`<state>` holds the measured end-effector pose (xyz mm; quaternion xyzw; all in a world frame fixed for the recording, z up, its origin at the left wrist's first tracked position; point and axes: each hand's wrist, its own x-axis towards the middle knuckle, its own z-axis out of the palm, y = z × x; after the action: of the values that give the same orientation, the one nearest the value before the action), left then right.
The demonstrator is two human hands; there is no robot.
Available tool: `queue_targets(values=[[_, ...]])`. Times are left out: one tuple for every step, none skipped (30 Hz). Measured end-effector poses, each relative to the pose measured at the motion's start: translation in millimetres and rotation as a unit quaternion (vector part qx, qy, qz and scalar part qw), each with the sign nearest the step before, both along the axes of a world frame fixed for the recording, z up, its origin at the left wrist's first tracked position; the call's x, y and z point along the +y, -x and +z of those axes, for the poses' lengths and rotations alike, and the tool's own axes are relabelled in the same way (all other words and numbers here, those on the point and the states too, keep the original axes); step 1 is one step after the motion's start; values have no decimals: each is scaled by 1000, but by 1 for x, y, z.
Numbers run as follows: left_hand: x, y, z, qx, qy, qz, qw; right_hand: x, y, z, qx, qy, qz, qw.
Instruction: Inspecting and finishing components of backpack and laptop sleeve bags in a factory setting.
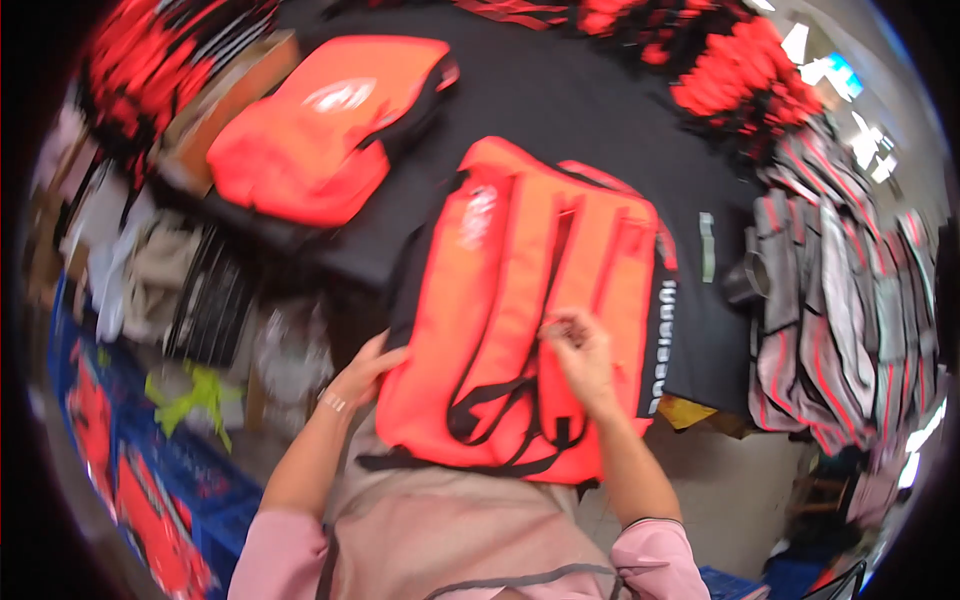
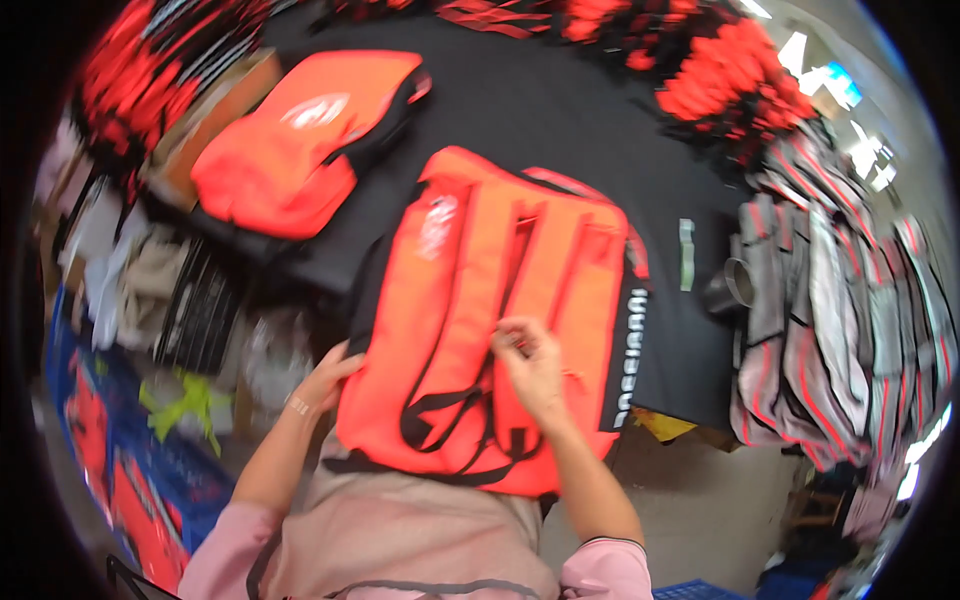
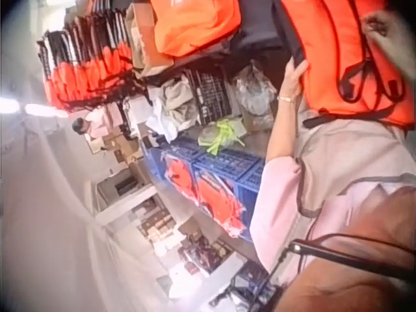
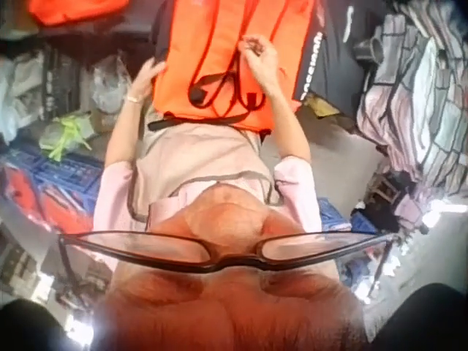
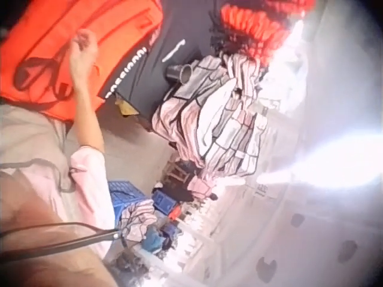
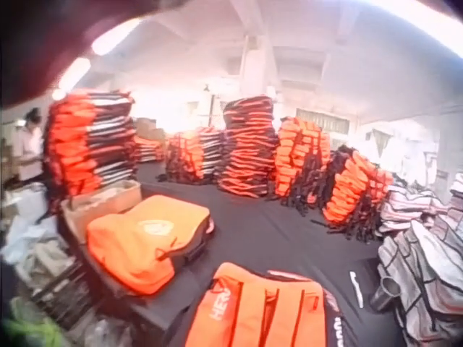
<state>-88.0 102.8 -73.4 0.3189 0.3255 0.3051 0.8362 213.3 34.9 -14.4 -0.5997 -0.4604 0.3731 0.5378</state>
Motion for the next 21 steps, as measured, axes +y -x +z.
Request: queue_targets(values=[[3, -3, 2, 6, -10, -14, 1000, 2, 7, 7, 29, 24, -1, 999], [6, -7, 1, 5, -28, -18, 999, 4, 14, 18, -13, 38, -13, 999], [8, -10, 3, 27, -55, -19, 998, 7, 21, 30, -67, 43, -11, 997], [7, -15, 8, 76, -71, -7, 995, 11, 29, 38, -71, 50, -4, 996], [7, -19, 6, 75, -70, 11, 995, 18, 37, 46, -81, 54, 23, 995], [5, -20, 5, 98, -88, 29, 991, 24, 44, 48, -98, 42, 38, 994], [3, -21, 2, 120, -107, 45, 986, 31, 53, 49, -115, 27, 51, 992], [-1, -24, -10, 116, -97, 55, 987, 38, 63, 45, -105, 15, 54, 993], [-5, -27, -31, 179, -145, 103, 968, 41, 74, 44, -110, 22, 64, 992], [-7, -29, -35, 242, -193, 144, 940, 44, 83, 43, -189, 8, 76, 979], [-10, -30, -39, 238, -187, 148, 942, 46, 93, 43, -267, -8, 88, 960], [-12, -29, -29, 255, -204, 152, 933, 49, 104, 42, -361, -41, 83, 928], [-13, -29, -16, 269, -223, 152, 925, 50, 113, 43, -433, -82, 84, 894], [-15, -30, -2, 269, -228, 164, 921, 51, 118, 42, -486, -104, 100, 862], [-17, -29, 4, 268, -225, 166, 922, 52, 123, 41, -535, -129, 118, 827], [-19, -29, 8, 284, -225, 169, 916, 53, 126, 37, -568, -149, 129, 799], [-19, -30, 10, 300, -226, 171, 911, 55, 127, 36, -569, -148, 131, 798], [-21, -32, 9, 318, -250, 183, 896, 55, 128, 34, -604, -140, 152, 770], [-21, -31, 7, 318, -248, 182, 897, 55, 128, 32, -637, -131, 173, 740], [-22, -31, 5, 309, -247, 181, 900, 55, 125, 32, -605, -116, 163, 771], [-22, -32, 4, 301, -247, 181, 903, 55, 120, 30, -604, -114, 164, 771]])
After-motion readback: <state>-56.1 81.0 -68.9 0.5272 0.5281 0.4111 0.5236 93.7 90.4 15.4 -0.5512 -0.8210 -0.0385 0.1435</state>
